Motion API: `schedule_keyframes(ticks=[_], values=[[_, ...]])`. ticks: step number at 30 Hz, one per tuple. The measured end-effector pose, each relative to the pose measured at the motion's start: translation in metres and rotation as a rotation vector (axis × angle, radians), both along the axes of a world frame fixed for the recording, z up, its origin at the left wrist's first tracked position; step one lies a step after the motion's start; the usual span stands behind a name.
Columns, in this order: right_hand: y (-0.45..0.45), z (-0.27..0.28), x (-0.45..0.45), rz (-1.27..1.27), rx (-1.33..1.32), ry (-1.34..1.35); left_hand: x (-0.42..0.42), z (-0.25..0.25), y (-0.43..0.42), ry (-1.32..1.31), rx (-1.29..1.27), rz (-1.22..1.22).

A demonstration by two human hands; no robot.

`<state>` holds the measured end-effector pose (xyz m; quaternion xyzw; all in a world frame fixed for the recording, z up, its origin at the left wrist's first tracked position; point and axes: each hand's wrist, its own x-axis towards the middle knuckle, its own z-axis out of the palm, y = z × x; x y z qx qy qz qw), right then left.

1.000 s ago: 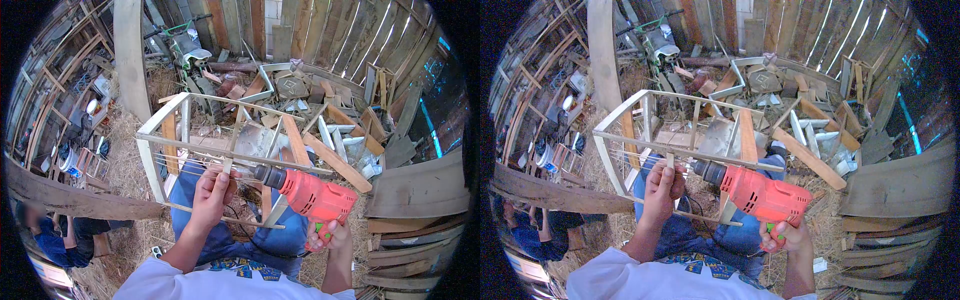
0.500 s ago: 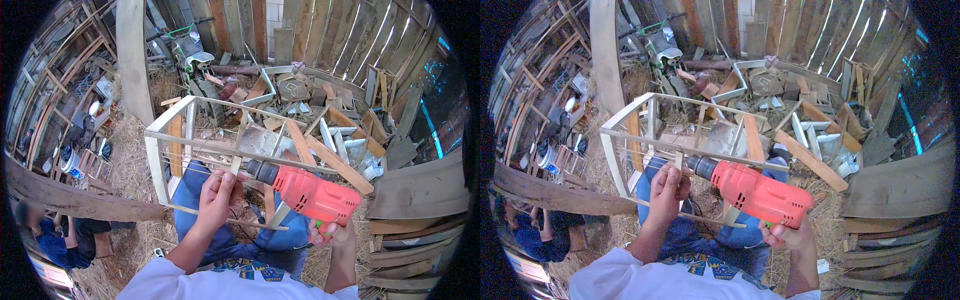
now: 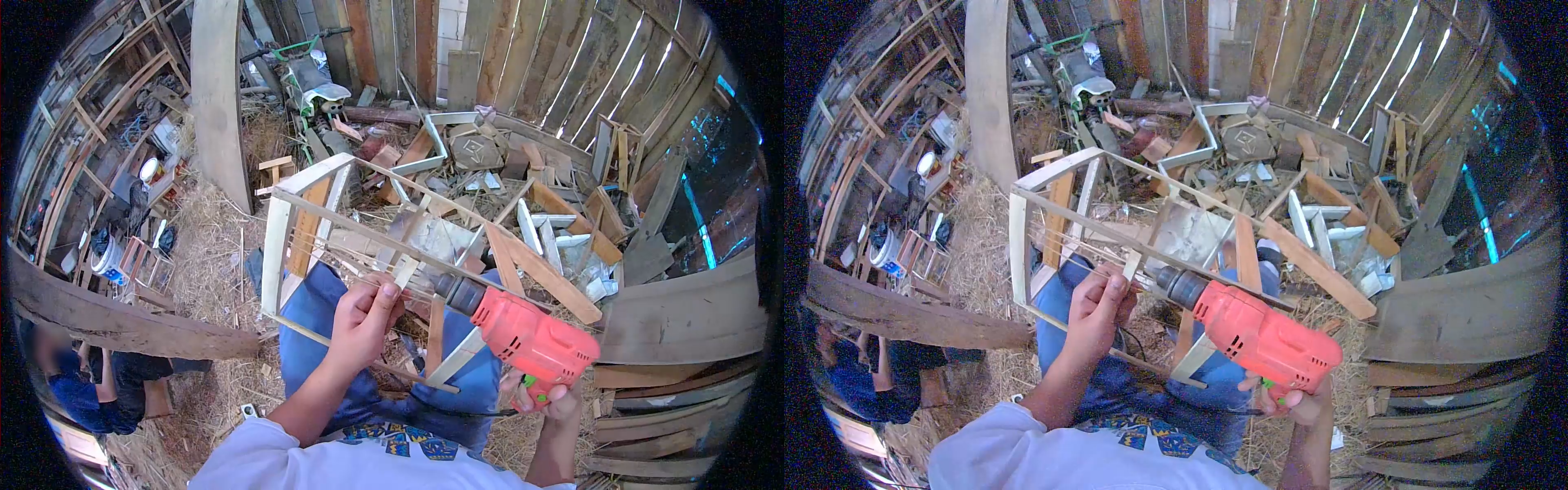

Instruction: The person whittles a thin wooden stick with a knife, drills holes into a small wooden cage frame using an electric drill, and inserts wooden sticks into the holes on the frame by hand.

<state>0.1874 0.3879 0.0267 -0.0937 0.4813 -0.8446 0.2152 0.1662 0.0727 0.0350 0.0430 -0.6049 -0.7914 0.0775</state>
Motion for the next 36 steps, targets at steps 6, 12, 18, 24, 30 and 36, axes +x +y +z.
schedule_keyframes(ticks=[6, 12, 18, 24, 30, 36], values=[[0.000, 0.004, 0.017, -0.097, 0.005, 0.003, -0.006, -0.003, 0.002, 0.010, -0.008, 0.012], [0.007, 0.000, 0.036, -0.184, 0.077, 0.007, -0.011, -0.004, 0.004, -0.055, -0.127, 0.026], [0.029, -0.002, 0.059, -0.418, 0.260, 0.076, -0.039, -0.008, -0.046, -0.059, 0.019, 0.197], [0.024, -0.011, 0.037, -0.390, -0.038, 0.050, -0.073, 0.007, -0.089, 0.072, 0.056, 0.281], [-0.048, 0.025, -0.021, -0.320, -0.059, 0.015, -0.110, 0.022, -0.154, 0.142, 0.164, 0.339], [-0.140, -0.015, -0.098, -0.200, -0.205, -0.264, -0.119, -0.029, -0.213, 0.154, 0.099, 0.369]])
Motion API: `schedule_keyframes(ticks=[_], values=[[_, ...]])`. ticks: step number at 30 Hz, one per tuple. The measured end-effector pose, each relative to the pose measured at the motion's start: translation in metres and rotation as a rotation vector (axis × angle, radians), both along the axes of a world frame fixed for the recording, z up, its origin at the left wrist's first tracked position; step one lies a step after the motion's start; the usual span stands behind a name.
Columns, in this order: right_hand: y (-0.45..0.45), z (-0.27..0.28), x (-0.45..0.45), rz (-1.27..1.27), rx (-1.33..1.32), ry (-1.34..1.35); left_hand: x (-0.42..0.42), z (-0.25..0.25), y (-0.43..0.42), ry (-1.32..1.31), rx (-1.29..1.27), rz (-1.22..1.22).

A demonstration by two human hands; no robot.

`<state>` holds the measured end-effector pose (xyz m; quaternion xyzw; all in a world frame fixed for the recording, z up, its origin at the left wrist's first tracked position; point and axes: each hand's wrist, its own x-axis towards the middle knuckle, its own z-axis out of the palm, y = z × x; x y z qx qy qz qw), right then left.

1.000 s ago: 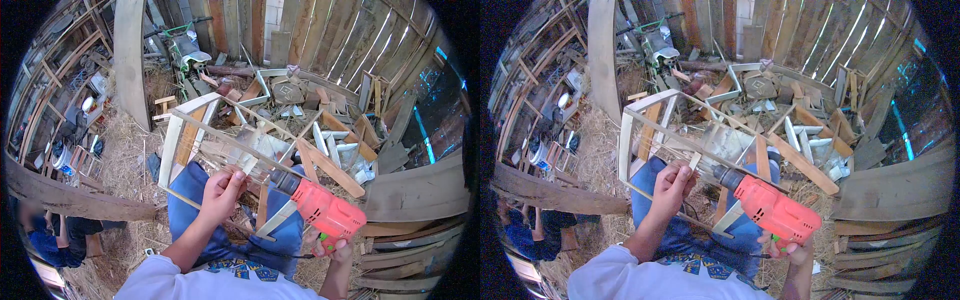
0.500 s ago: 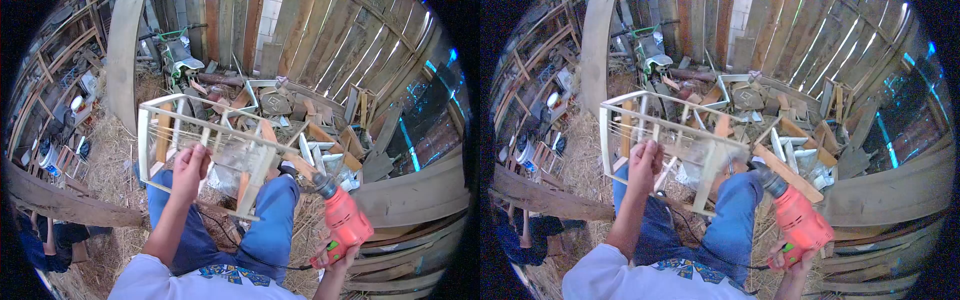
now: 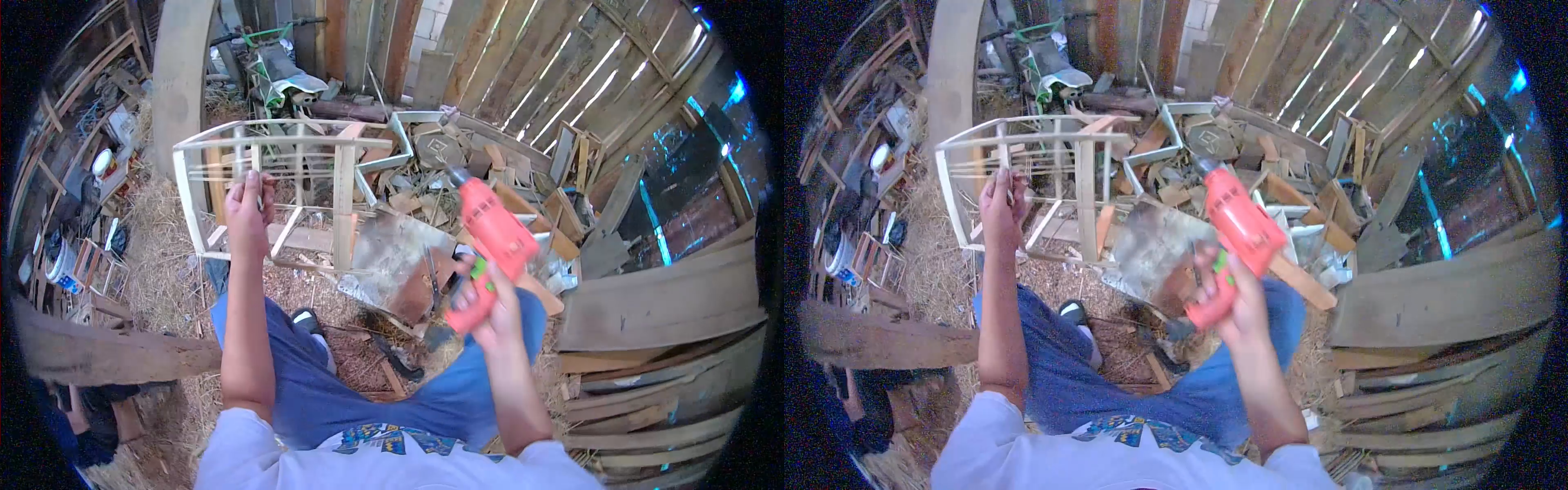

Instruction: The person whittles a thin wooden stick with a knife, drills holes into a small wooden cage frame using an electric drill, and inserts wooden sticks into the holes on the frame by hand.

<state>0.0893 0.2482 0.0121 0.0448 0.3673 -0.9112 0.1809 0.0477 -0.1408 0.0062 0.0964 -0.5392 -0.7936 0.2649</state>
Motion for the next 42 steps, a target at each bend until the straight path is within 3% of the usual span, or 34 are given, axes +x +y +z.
schedule_keyframes(ticks=[2, 6, 8, 15, 18, 23, 27, 36, 42], values=[[-0.040, -0.027, -0.021, -0.038, 0.080, -0.044, 0.004, -0.017, -0.010, -0.061, -0.081, 0.127], [-0.100, -0.140, -0.053, -0.088, 0.105, -0.106, 0.012, -0.026, -0.049, -0.114, -0.144, 0.051], [-0.122, -0.194, -0.059, -0.108, 0.098, -0.274, 0.010, -0.030, -0.058, -0.090, -0.115, 0.070], [-0.167, -0.310, -0.053, -0.074, -0.229, -0.350, 0.000, -0.045, -0.080, -0.054, 0.063, 0.112], [-0.170, -0.338, -0.047, -0.030, -0.124, -0.446, -0.007, -0.053, -0.087, -0.111, 0.033, 0.099], [-0.167, -0.329, -0.058, 0.004, 0.205, -0.780, -0.017, -0.066, -0.094, -0.166, -0.110, 0.020], [-0.156, -0.316, -0.074, 0.143, 0.486, -0.783, -0.022, -0.066, -0.093, -0.133, -0.322, -0.037], [-0.112, -0.337, -0.087, 0.090, 0.469, -0.697, -0.033, -0.068, -0.072, -0.161, -0.402, -0.229], [-0.123, -0.353, -0.070, 0.046, 0.671, -0.666, -0.033, -0.074, -0.062, -0.120, -0.310, -0.301]])
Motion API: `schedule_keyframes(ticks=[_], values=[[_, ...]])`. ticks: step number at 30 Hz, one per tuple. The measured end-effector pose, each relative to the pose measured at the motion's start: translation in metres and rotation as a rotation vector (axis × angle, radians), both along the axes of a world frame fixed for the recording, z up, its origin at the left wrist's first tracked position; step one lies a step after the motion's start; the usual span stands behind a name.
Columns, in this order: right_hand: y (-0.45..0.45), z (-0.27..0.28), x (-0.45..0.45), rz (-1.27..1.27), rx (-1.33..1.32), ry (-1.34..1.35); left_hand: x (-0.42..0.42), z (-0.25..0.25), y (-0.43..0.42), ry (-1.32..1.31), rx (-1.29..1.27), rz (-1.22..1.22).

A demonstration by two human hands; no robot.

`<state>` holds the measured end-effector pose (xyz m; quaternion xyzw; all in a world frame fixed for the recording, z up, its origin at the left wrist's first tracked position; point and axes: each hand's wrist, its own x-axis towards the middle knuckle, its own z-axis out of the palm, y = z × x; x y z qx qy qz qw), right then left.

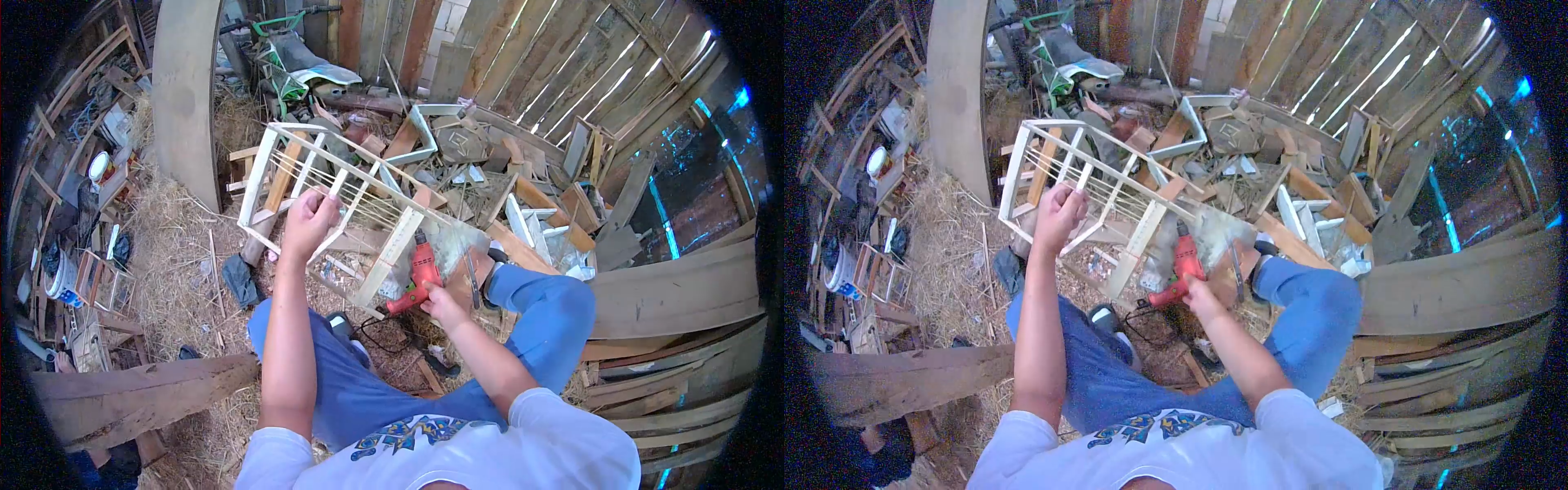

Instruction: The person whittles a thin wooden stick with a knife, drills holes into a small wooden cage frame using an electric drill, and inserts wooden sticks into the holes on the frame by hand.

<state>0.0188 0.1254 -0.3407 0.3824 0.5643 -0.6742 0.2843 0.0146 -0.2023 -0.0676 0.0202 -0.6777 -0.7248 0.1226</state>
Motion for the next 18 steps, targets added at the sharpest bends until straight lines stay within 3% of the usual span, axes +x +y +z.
schedule_keyframes(ticks=[4, 7, 10, 14, 16, 18], values=[[-0.020, -0.004, 0.009, -0.173, 0.112, 0.168, 0.005, -0.003, -0.004, -0.068, 0.159, -0.064], [-0.032, -0.002, 0.016, -0.093, 0.210, 0.178, 0.005, -0.005, -0.004, -0.071, 0.235, 0.004], [-0.045, -0.021, 0.021, -0.207, 0.284, 0.354, 0.008, -0.007, -0.016, -0.087, 0.334, 0.059], [-0.044, -0.066, 0.019, -0.310, 0.136, 0.628, 0.015, -0.003, -0.040, -0.058, 0.390, 0.143], [-0.039, -0.023, 0.025, -0.152, -0.029, 0.431, 0.018, -0.002, -0.054, -0.047, 0.326, 0.275], [-0.049, 0.005, 0.032, -0.188, -0.325, 0.479, 0.026, 0.003, -0.068, -0.093, 0.204, 0.380]])
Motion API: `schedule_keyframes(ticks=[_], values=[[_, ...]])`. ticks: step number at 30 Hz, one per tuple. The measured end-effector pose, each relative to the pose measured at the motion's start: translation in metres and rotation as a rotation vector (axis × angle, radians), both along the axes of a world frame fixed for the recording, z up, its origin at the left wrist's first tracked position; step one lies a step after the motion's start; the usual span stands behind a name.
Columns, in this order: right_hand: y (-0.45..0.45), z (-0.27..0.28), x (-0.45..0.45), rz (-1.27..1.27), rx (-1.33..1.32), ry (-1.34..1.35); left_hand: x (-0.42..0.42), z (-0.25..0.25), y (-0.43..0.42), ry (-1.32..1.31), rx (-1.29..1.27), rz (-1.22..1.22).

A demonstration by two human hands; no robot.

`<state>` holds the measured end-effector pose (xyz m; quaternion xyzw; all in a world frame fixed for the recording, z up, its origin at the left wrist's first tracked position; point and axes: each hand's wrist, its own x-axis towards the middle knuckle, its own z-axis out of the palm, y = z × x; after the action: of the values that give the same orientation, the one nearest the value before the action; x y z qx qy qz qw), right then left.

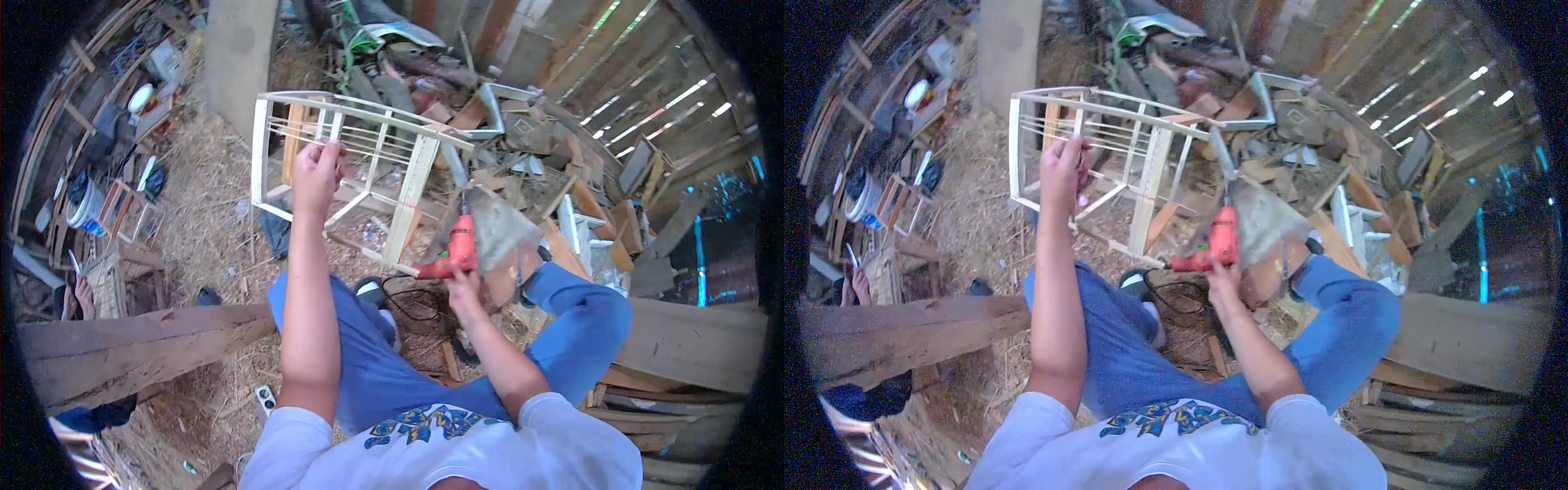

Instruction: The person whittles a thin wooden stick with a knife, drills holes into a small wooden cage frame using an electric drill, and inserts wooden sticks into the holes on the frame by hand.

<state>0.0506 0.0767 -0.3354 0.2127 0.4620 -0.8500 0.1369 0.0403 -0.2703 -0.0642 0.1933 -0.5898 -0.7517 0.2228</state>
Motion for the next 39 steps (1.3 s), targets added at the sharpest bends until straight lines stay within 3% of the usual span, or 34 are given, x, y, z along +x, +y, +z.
schedule_keyframes(ticks=[7, 11, 13, 14, 17, 20, 22, 24, 25, 26, 28, 30, 36, 39], values=[[-0.071, 0.016, -0.033, 0.378, 0.313, 0.010, 0.016, -0.026, -0.047, -0.062, -0.271, 0.193], [-0.127, -0.025, -0.057, 0.537, 0.342, 0.044, 0.028, -0.017, -0.057, -0.056, -0.092, 0.265], [-0.159, -0.024, -0.061, 0.642, 0.676, -0.012, 0.032, -0.014, -0.060, -0.004, -0.057, 0.368], [-0.166, -0.028, -0.064, 0.658, 0.675, -0.008, 0.035, -0.013, -0.061, -0.006, -0.058, 0.384], [-0.188, -0.111, -0.078, 0.594, 0.484, -0.052, 0.044, -0.018, -0.072, -0.013, -0.106, 0.442], [-0.186, -0.158, -0.091, 0.696, 0.427, -0.020, 0.045, -0.025, -0.079, 0.003, -0.126, 0.433], [-0.182, -0.145, -0.089, 0.679, 0.425, 0.021, 0.039, -0.028, -0.080, -0.036, -0.121, 0.394], [-0.171, -0.135, -0.099, 0.724, 0.218, -0.161, 0.029, -0.030, -0.077, -0.064, -0.109, 0.344], [-0.165, -0.135, -0.110, 0.929, 0.282, -0.186, 0.022, -0.029, -0.075, -0.057, -0.116, 0.296], [-0.156, -0.135, -0.121, 0.912, 0.291, -0.184, 0.014, -0.029, -0.072, -0.048, -0.121, 0.248], [-0.150, -0.046, -0.131, 0.779, 0.102, -0.363, -0.002, -0.034, -0.065, 0.008, -0.112, 0.221], [-0.137, 0.030, -0.151, 0.755, 0.117, -0.304, -0.017, -0.030, -0.055, -0.001, -0.117, 0.174], [-0.039, 0.193, -0.235, 0.631, 0.292, 0.184, -0.061, -0.020, -0.007, 0.057, -0.082, 0.016], [0.004, 0.292, -0.226, 0.541, 0.469, 0.339, -0.088, -0.025, 0.031, 0.008, -0.298, -0.125]])
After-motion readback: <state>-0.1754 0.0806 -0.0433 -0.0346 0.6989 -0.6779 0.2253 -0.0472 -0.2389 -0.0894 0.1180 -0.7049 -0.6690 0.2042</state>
